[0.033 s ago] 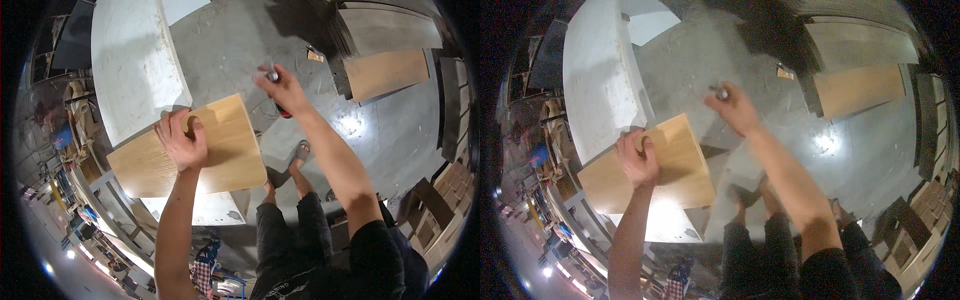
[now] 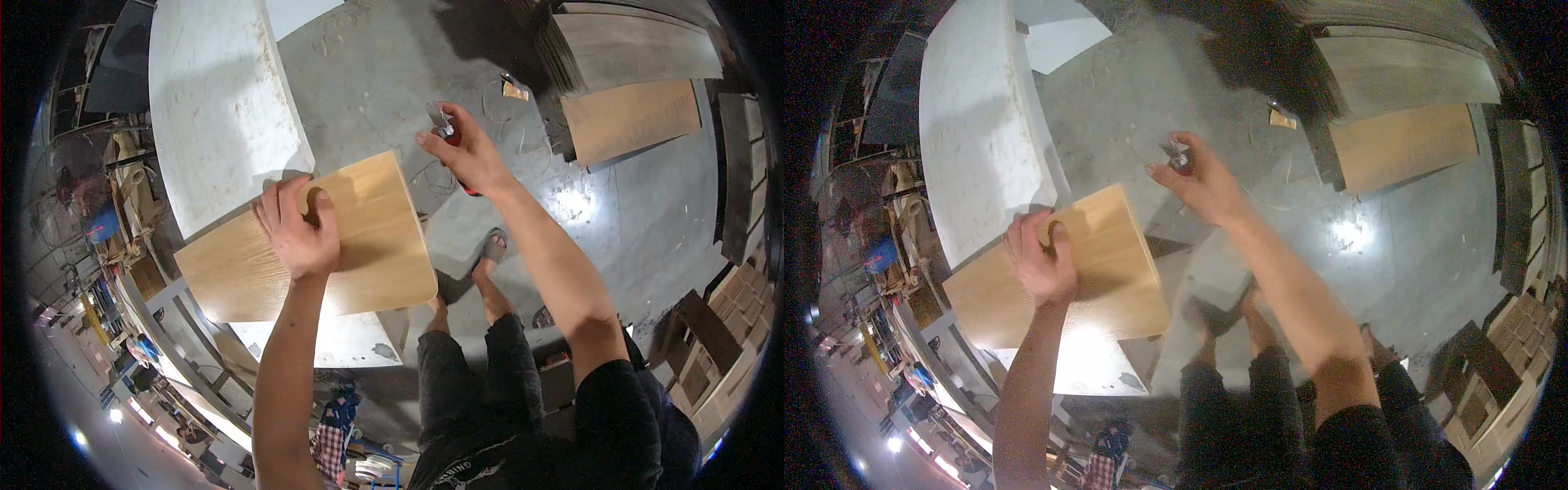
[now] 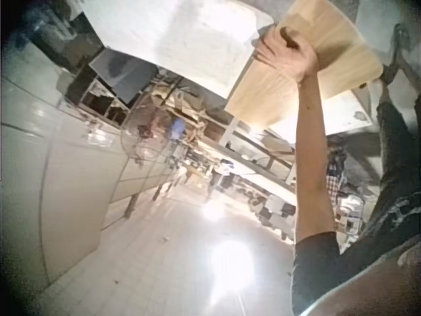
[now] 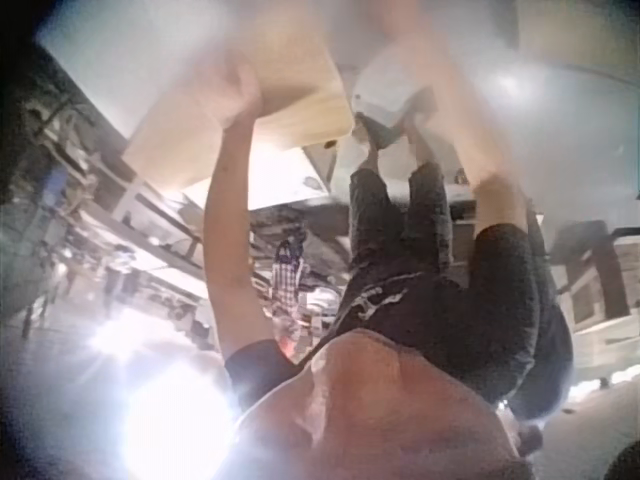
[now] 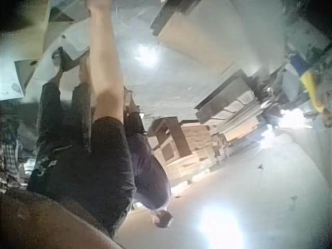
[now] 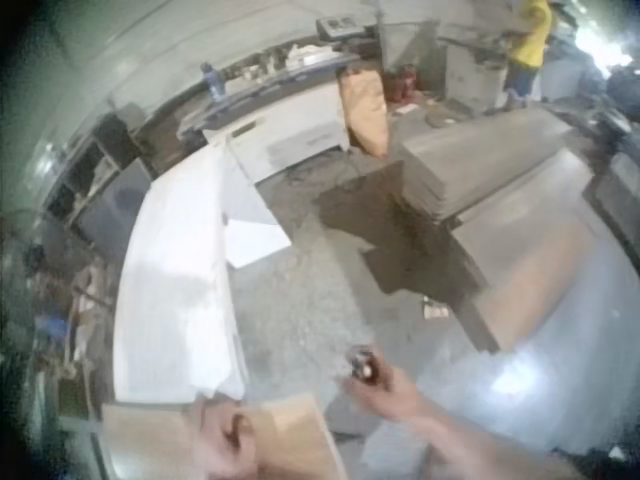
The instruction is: Trim the edges of laminated wooden panels using a manual cutting tool.
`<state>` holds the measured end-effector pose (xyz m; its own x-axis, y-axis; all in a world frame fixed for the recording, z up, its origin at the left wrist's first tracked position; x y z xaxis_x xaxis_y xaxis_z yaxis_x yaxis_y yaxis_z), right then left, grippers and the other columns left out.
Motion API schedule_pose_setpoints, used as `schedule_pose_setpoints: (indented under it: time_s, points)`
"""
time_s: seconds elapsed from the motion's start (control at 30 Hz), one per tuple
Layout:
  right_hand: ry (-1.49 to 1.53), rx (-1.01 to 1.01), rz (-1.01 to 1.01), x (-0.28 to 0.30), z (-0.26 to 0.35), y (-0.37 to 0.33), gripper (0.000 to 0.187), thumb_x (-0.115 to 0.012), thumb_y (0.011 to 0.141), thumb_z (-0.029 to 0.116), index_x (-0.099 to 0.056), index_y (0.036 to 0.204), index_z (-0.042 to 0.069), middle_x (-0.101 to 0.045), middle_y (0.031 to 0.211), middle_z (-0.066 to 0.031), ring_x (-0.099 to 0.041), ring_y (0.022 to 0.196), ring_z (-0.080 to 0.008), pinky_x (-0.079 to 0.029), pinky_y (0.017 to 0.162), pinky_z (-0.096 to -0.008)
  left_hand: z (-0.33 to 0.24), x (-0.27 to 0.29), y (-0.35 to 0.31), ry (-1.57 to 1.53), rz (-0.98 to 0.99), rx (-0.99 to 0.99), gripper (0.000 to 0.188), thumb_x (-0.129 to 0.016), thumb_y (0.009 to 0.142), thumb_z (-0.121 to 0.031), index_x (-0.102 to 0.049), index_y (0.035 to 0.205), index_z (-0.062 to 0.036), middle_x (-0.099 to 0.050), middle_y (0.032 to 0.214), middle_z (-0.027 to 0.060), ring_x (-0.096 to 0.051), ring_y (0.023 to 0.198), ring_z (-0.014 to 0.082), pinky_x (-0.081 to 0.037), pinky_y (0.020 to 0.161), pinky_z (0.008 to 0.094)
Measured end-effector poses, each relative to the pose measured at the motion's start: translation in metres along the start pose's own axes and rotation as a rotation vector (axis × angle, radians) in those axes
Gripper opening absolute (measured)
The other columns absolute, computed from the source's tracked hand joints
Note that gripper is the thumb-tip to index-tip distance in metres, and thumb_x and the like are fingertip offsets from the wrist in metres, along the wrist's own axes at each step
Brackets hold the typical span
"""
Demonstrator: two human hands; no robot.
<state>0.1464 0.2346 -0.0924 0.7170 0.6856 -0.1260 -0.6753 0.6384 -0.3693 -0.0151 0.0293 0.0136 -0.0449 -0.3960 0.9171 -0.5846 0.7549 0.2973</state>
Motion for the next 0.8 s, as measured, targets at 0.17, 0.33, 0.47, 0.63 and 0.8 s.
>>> schedule_pose_setpoints:
  time_s: [0.17, 0.33, 0.47, 0.63, 0.8]
  points:
    - [-0.239, 0.354, 0.096, -0.015, 0.036, -0.051, 0.035, -0.061, 0.100, 0.009, -0.060, 0.134, 0.016, -0.066, 0.105, -0.0069, -0.065, 0.080, -0.0216, -0.051, 0.070, -0.0356, -0.001, 0.006, -0.001, 0.019, 0.002, -0.003, 0.025, -0.062, 0.093, -0.015, -0.064, 0.116, -0.0059, -0.060, 0.110, 0.0170, -0.052, 0.105, 0.0387, -0.041, 0.096, 0.0502]
    - [-0.714, 0.808, 0.083, -0.027, 0.061, -0.052, 0.040, -0.065, 0.093, 0.008, -0.066, 0.130, 0.021, -0.068, 0.106, -0.0039, -0.066, 0.095, -0.0291, -0.050, 0.082, -0.0431, 0.000, -0.001, -0.004, 0.024, 0.005, 0.014, 0.023, -0.062, 0.095, -0.016, -0.065, 0.115, -0.0064, -0.061, 0.110, 0.0166, -0.053, 0.106, 0.0382, -0.041, 0.096, 0.0494]
    - [-0.920, 0.749, 0.183, -0.023, 0.051, -0.099, 0.045, -0.070, 0.086, 0.008, -0.069, 0.127, 0.027, -0.066, 0.101, -0.0002, -0.065, 0.098, -0.0234, -0.047, 0.088, -0.0446, 0.006, -0.003, -0.006, 0.052, -0.026, 0.071, 0.017, -0.066, 0.094, -0.020, -0.065, 0.110, -0.0142, -0.060, 0.112, 0.0103, -0.055, 0.102, 0.0349, -0.038, 0.105, 0.0522]
    - [-1.045, 0.614, 0.476, 0.001, 0.000, -0.230, 0.059, -0.076, 0.084, 0.017, -0.063, 0.137, 0.040, -0.070, 0.121, -0.0033, -0.064, 0.117, -0.0229, -0.045, 0.105, -0.0524, 0.007, -0.010, -0.011, 0.037, -0.044, 0.043, 0.017, -0.064, 0.096, -0.024, -0.065, 0.111, -0.0157, -0.060, 0.113, 0.0093, -0.055, 0.105, 0.0338, -0.036, 0.107, 0.0526]
    - [-0.866, 0.428, 0.118, -0.006, 0.009, -0.221, 0.042, -0.073, 0.088, 0.018, -0.070, 0.128, 0.031, -0.070, 0.113, -0.0022, -0.065, 0.110, -0.0251, -0.046, 0.099, -0.0457, 0.003, -0.010, -0.014, 0.038, -0.008, 0.066, 0.018, -0.063, 0.097, -0.027, -0.064, 0.112, -0.0165, -0.060, 0.115, 0.0090, -0.055, 0.108, 0.0326, -0.035, 0.108, 0.0518]
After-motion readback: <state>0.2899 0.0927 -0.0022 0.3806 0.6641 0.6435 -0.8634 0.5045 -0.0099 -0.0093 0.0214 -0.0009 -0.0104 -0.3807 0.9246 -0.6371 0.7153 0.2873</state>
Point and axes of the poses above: each hand's wrist, its own y-axis towards the middle knuckle, its own x-axis out of the back of the hand, z = x × y, the point moved 3 cm from there along y, towards the middle knuckle
